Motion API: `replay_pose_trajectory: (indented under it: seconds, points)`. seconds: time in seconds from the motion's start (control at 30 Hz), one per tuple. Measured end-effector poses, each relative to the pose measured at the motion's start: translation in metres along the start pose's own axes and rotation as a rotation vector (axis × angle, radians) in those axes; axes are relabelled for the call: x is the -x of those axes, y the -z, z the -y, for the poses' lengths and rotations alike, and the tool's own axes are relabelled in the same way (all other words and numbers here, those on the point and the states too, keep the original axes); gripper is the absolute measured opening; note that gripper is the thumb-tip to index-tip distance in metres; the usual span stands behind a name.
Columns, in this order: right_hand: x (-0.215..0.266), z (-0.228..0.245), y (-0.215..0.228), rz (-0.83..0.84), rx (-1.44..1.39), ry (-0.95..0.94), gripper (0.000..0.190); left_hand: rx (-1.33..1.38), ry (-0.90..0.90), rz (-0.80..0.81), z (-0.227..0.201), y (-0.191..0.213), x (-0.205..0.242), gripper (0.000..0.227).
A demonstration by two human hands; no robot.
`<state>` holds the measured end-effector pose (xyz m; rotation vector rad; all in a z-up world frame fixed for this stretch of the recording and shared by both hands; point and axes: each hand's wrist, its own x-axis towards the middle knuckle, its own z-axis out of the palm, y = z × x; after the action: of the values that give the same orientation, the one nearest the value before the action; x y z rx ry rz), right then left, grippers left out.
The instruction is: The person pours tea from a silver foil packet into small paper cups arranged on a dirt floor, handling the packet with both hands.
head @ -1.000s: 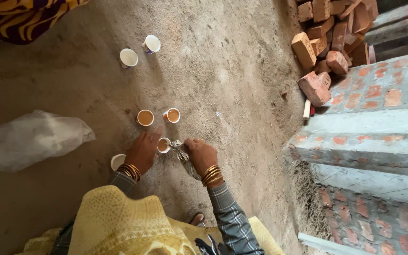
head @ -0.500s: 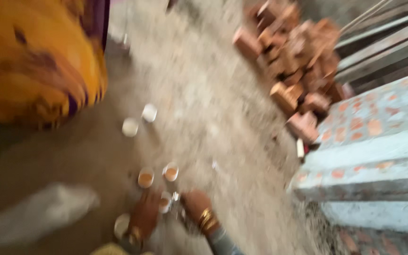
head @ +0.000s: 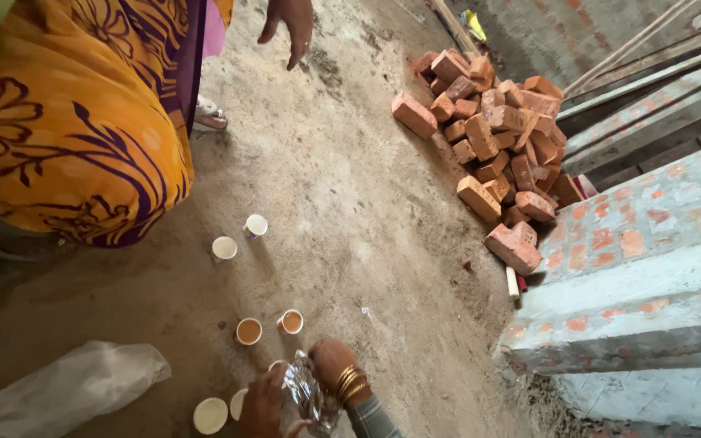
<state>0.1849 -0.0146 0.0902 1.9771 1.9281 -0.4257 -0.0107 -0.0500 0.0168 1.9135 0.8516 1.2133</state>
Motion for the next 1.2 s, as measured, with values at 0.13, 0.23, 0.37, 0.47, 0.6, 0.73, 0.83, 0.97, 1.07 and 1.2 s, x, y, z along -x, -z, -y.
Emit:
replay_pose_trajectory:
  seconds: [0.13,0.23,0.37,0.47,0.6,0.73,0.83,0.97,1.07,1.2]
  points:
    - [-0.016,-0.013,0.001,-0.219,-0.088,0.118,0.010,0.033,-0.005,-0.074,-0.018,0.001,-0.010,0.109]
    - [0.003,-0.014,-0.010,-0.045,-0.087,-0.036,0.015,0.073,0.099,-0.054,-0.052,-0.005,0.033,0.108]
    - [0.004,-0.001,0.023,-0.007,-0.146,-0.142,0.025,0.073,0.158,-0.051,-0.065,0.001,0.031,0.108]
    - [0.008,0.009,0.040,0.059,-0.110,-0.190,0.029,0.057,0.180,-0.058,-0.069,0.005,0.020,0.107]
    - [0.010,0.006,0.031,0.111,-0.099,-0.212,0.029,0.058,0.179,-0.030,-0.068,0.010,0.014,0.104]
    - [0.020,-0.038,0.000,0.130,-0.303,-0.253,0.025,-0.041,0.109,-0.019,-0.045,0.032,0.001,0.092]
    - [0.038,-0.094,-0.033,0.023,-0.484,-0.206,0.025,-0.231,0.085,-0.023,-0.008,0.062,-0.022,0.081]
    - [0.059,-0.148,-0.077,-0.146,-0.538,-0.145,0.025,-0.300,0.141,0.077,0.035,0.092,-0.066,0.082]
    - [0.063,-0.152,-0.091,-0.243,-0.461,-0.301,0.049,-0.269,0.208,0.229,0.054,0.092,-0.089,0.085]
    - [0.053,-0.117,-0.076,-0.448,-0.360,-0.266,0.057,-0.204,0.214,0.303,0.069,0.072,-0.093,0.081]
